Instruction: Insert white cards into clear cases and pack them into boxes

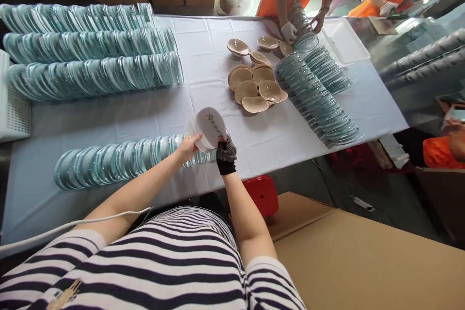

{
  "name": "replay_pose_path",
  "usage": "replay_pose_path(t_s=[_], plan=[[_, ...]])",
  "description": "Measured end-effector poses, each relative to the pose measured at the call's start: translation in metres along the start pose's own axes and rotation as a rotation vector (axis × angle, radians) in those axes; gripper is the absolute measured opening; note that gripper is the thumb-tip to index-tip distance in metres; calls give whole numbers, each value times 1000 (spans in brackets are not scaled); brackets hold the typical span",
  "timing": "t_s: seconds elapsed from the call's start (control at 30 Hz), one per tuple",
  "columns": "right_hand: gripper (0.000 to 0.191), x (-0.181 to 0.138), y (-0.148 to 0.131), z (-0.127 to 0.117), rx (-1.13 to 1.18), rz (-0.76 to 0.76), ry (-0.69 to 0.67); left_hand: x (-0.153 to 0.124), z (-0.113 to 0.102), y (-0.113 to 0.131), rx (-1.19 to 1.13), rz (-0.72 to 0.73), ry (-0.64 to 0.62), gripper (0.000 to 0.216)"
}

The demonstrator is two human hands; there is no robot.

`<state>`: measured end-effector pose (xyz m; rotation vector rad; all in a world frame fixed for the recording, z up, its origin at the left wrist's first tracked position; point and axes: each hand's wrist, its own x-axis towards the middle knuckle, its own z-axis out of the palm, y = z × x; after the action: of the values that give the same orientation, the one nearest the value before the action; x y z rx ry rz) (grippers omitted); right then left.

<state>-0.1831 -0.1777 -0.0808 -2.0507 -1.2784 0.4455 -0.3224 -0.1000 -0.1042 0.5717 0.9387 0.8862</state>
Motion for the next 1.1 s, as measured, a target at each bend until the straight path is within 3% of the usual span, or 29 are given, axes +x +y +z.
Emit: replay_pose_path(t_s=[0.07,0.13,0.23,0.33,0.6,0.8,1.1], plan=[[51,-14,18,-12,-79,47,118,12,-5,11,-28,86,65,26],[48,-39,41,-25,-222,2,146,25,-9,22,-79,181,146,27],[41,-83,68,-34,-408,-105,10,37,-16,29,-146,241,234,29],[39,-103,75,-25,-523,-85,-164,37,-21,24,-183,241,289,30],[38,-41,41,10,-622,67,-527,31,-21,8,-157,322,360,27],[36,-38,41,10,-528,-11,-329,37,-27,-3,-133,355,400,20],[29,-17,38,28,-490,-17,-365,37,-36,-15,-64,442,397,17]])
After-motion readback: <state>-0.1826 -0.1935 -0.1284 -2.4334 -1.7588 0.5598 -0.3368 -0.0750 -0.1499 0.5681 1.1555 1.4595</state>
